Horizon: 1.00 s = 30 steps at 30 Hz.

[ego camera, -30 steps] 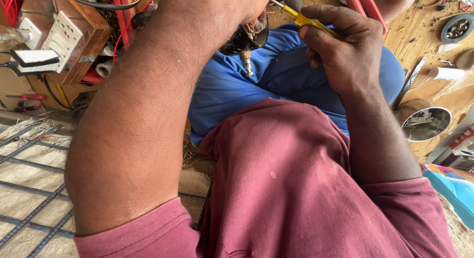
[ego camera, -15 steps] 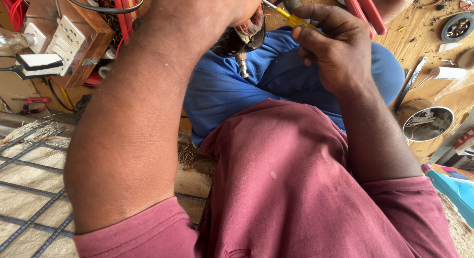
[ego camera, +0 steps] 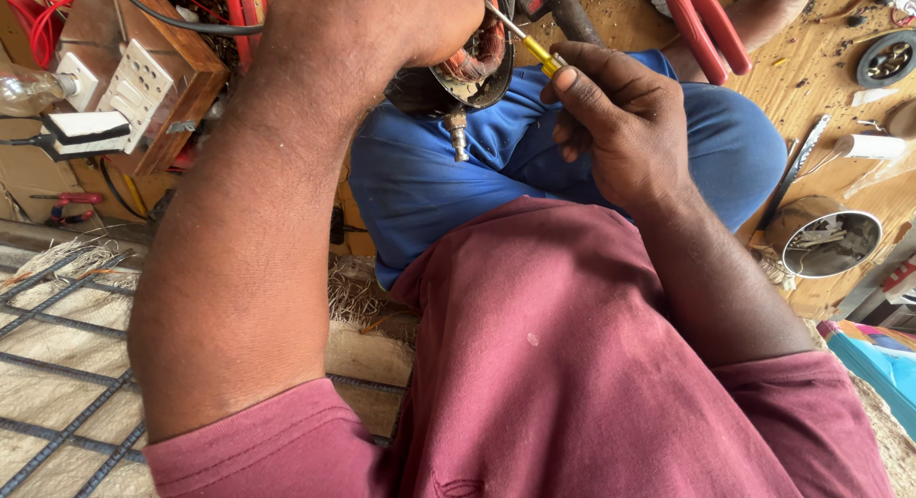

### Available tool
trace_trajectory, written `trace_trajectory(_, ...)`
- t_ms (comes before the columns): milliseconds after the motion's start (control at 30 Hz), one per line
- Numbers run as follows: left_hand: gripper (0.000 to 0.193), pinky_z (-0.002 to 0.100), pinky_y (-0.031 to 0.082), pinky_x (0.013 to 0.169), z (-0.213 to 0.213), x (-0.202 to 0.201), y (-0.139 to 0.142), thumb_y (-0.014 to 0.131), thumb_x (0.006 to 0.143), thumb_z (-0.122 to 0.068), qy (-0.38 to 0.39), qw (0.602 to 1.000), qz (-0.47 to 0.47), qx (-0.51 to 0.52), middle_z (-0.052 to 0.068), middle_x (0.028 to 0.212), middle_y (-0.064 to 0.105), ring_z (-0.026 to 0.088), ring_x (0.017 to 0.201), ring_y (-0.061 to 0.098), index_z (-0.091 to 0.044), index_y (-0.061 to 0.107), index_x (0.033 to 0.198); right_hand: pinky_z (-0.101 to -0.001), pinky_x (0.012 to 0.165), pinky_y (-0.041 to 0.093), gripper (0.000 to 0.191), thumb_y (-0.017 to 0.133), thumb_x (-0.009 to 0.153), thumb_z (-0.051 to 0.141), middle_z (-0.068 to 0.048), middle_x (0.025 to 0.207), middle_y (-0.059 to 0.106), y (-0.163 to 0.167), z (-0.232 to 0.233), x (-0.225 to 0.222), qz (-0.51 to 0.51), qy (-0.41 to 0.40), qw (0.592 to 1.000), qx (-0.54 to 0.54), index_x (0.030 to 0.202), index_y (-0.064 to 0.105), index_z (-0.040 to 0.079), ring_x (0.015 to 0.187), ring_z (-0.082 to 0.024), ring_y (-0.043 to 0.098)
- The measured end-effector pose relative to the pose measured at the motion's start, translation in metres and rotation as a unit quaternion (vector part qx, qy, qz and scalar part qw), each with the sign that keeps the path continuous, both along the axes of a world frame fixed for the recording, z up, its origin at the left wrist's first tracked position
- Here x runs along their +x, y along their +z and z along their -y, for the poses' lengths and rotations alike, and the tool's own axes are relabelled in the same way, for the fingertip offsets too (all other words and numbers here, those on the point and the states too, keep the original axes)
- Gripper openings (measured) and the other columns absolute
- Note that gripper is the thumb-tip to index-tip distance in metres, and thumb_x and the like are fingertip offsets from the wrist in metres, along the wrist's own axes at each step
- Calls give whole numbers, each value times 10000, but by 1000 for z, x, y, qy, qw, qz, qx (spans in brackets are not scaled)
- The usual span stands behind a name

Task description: The person sits on the floor and uses a screwdriver and pliers to adjust and manipulate the copper windings inside a circular electrical component, likely a motor stator. The person repeatedly pries and presses the windings while holding the component steady.

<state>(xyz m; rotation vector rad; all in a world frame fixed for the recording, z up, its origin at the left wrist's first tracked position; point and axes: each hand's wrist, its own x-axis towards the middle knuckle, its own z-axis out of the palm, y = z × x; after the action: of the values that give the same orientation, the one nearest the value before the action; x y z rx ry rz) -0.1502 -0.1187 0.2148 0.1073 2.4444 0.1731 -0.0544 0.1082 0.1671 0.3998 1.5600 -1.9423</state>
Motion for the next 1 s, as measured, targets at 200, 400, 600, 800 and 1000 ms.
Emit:
trace_trajectory(200, 304, 543, 582, 718, -10, -3, 15, 547, 1003, -356, 80, 994, 65, -23, 194, 934, 731, 344, 817, 731, -184, 745, 1158, -207, 613, 540, 379, 709, 1058, 142, -47, 1008, 715, -1, -4, 0, -50, 14, 998, 32, 1394, 647, -22, 740, -68, 641)
trace_trajectory(400, 316, 540, 588, 718, -10, -1, 17, 531, 1018, -358, 66, 996, 58, -19, 202, 928, 732, 334, 809, 737, -171, 744, 1158, -210, 625, 561, 369, 717, 1060, 89, -55, 1024, 711, 1, -5, 2, -127, 42, 986, 95, 1399, 641, -35, 776, -71, 663)
trace_trajectory(600, 281, 546, 578, 677, -11, -3, 14, 590, 983, -356, 54, 998, 38, -7, 180, 908, 730, 337, 768, 726, -190, 759, 1134, -216, 594, 555, 361, 710, 1062, 100, -62, 993, 717, 11, -9, 1, -87, 20, 993, 82, 1388, 641, -38, 743, -81, 673)
trace_trajectory(800, 282, 516, 585, 639, -9, -1, 14, 585, 1003, -352, 45, 997, 55, -18, 190, 839, 727, 307, 707, 726, -143, 757, 1081, -219, 536, 539, 358, 693, 1068, 121, -69, 950, 727, 20, -9, -2, -71, 29, 992, 103, 1384, 644, -38, 675, -86, 667)
trace_trajectory(1000, 213, 534, 574, 523, -8, 0, 0, 689, 939, -278, -92, 995, -28, 9, 208, 790, 723, 349, 615, 715, -100, 782, 1009, -213, 497, 517, 366, 665, 1072, 132, -67, 956, 733, 30, -2, -4, -52, 26, 994, 89, 1406, 635, -15, 630, -79, 655)
